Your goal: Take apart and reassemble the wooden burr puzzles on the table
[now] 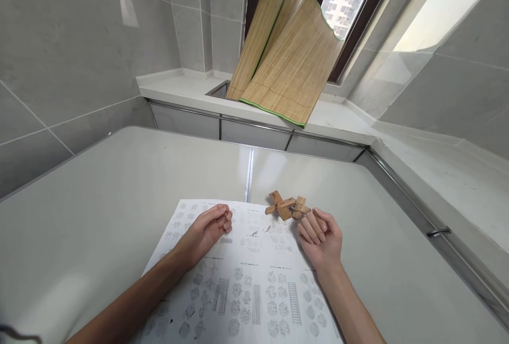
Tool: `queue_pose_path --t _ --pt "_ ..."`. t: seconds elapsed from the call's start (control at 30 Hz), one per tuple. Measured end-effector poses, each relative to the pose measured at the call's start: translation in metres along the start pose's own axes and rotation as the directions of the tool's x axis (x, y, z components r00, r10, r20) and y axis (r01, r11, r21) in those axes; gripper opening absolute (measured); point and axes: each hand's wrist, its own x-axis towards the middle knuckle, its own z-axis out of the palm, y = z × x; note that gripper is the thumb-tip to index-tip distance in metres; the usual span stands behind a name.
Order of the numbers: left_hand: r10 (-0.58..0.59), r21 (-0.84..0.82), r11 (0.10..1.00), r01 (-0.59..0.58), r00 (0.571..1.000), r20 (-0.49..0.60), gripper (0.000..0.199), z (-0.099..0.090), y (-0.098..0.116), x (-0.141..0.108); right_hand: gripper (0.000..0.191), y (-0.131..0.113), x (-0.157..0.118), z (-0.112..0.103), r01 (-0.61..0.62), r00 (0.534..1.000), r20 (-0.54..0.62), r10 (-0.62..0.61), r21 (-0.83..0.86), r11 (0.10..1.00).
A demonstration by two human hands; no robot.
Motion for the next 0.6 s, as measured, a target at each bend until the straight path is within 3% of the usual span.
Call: queue_pose_path --t 0.2,0.37,0.6 --pt "0.002 0.004 1.000 -0.002 1.000 0.006 0.023 -0.001 0.000 0.000 0.003 -0.007 0.005 -0.010 0.079 0.994 -0.070 -0.081 -0.033 0.996" --pt "0.008 -0.005 1.000 -0.008 1.000 0.012 0.022 -0.001 0.000 0.000 0.020 -0.001 0.006 -0.013 0.014 0.996 -0.092 -0.015 -0.015 1.000" --pt "-0.001 0.003 1.000 0.001 1.000 -0.003 0.024 0.002 0.002 -0.002 0.016 0.006 0.008 -0.008 -0.141 0.986 -0.084 0.147 0.070 0.987"
